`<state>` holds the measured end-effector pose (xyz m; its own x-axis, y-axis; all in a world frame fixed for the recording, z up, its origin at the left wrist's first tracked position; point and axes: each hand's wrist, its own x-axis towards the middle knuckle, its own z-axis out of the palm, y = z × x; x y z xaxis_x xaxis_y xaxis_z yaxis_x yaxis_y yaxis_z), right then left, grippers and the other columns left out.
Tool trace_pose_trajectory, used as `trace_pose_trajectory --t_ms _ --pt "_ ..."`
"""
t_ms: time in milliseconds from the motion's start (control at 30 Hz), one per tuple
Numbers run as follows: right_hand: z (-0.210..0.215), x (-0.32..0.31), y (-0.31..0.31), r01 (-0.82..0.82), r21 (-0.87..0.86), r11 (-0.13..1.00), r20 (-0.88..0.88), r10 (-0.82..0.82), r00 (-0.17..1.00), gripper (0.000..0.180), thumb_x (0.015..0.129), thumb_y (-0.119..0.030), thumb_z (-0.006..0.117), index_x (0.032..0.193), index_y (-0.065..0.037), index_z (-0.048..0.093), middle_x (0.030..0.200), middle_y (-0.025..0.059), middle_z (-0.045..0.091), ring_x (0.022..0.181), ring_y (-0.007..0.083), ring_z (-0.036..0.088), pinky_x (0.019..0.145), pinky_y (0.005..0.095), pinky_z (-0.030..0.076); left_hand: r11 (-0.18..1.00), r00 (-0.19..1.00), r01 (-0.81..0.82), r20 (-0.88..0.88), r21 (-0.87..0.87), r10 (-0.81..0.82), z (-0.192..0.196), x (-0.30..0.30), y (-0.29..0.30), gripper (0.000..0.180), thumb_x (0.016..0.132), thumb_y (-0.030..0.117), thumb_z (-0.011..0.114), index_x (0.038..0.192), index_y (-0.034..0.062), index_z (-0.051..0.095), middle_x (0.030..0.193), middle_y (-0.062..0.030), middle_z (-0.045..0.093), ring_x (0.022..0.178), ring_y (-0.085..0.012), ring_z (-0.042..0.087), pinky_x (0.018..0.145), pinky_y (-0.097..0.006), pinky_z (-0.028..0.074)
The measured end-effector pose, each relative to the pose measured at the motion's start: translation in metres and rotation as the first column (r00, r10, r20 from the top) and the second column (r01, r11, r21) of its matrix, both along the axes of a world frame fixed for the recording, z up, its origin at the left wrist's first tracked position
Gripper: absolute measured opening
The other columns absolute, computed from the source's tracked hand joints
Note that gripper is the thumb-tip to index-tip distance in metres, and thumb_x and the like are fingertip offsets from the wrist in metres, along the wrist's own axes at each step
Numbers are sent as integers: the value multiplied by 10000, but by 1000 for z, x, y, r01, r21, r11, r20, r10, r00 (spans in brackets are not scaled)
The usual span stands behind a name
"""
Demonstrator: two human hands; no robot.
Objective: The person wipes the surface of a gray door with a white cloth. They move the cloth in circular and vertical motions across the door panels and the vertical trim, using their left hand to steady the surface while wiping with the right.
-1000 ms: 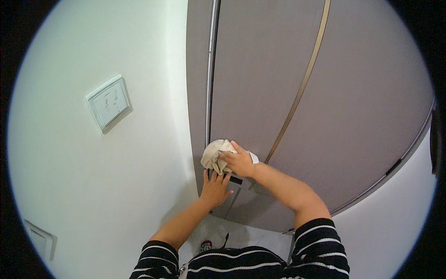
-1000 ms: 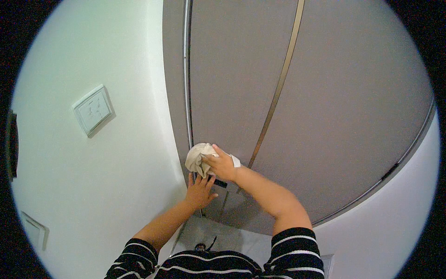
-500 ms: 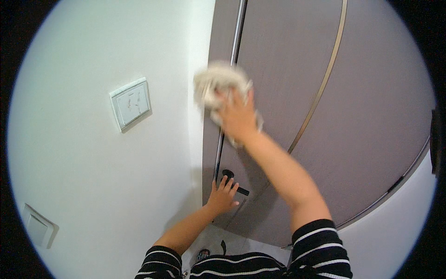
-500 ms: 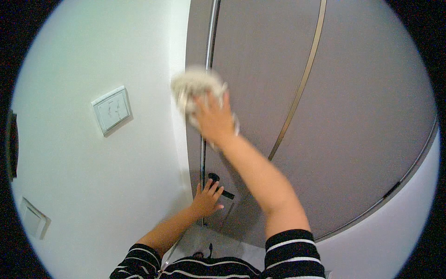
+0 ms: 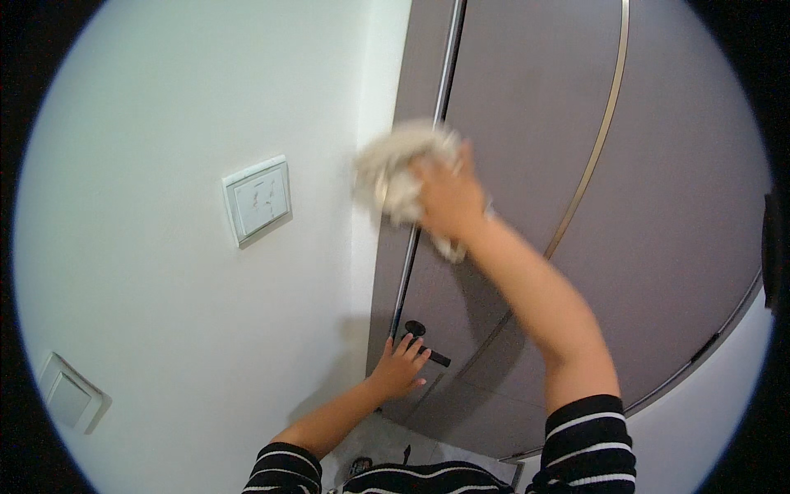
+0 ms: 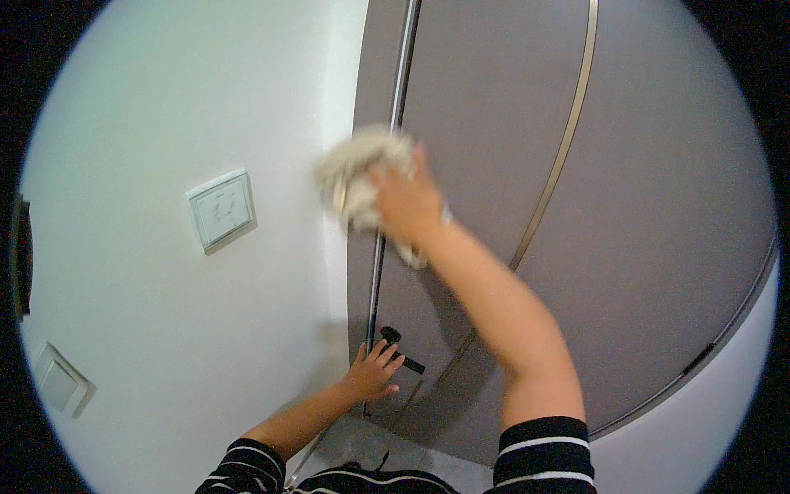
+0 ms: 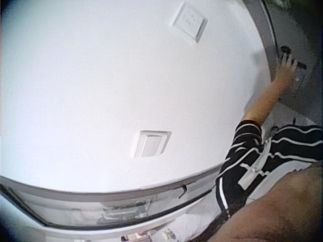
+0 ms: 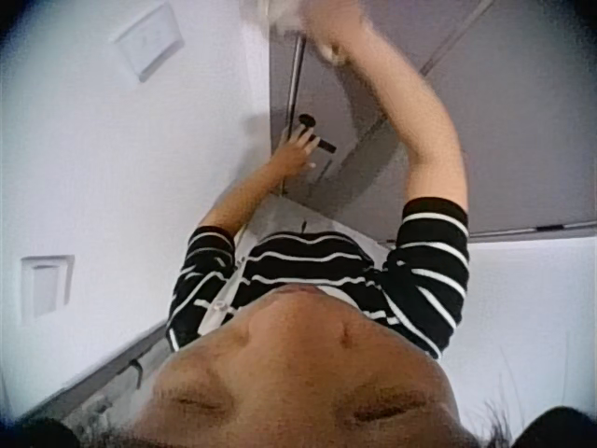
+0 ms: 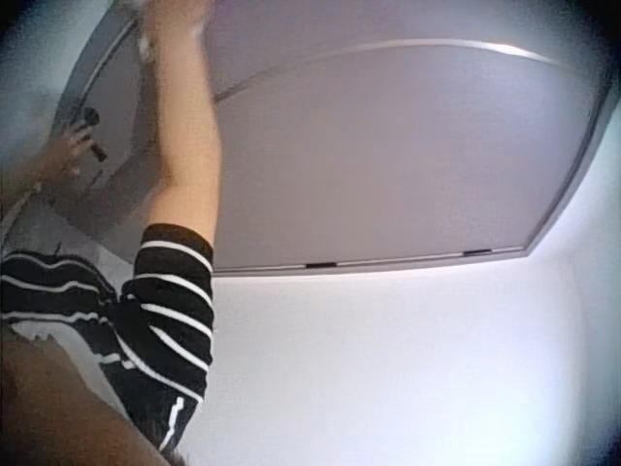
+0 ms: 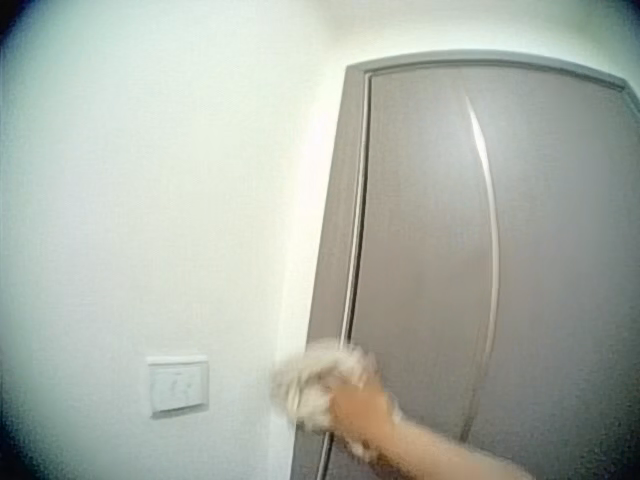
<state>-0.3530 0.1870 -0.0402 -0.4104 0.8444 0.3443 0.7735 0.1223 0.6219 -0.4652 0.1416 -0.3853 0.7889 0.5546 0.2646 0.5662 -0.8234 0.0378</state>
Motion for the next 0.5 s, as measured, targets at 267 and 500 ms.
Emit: trace_pose_trajectory --t_ms 267,500 --pt "-2 11 10 84 383 920 -152 -27 988 663 836 -516 602 1442 -368 379 1550 62 235 1451 387 65 1092 698 93 998 998 6 -69 -69 -11 11 -2 3 613 879 455 603 1382 134 463 1507 -133 317 1412 -336 249 1081 -630 258" --pt "-242 89 4 -519 111 847 64 515 855 322 833 -304 602 1085 -137 712 1359 11 522 1287 207 455 1130 590 177 991 989 54 -133 -127 -71 24 -18 -4 533 871 395 627 1313 114 531 1503 -133 328 1399 -334 284 1079 -598 289"
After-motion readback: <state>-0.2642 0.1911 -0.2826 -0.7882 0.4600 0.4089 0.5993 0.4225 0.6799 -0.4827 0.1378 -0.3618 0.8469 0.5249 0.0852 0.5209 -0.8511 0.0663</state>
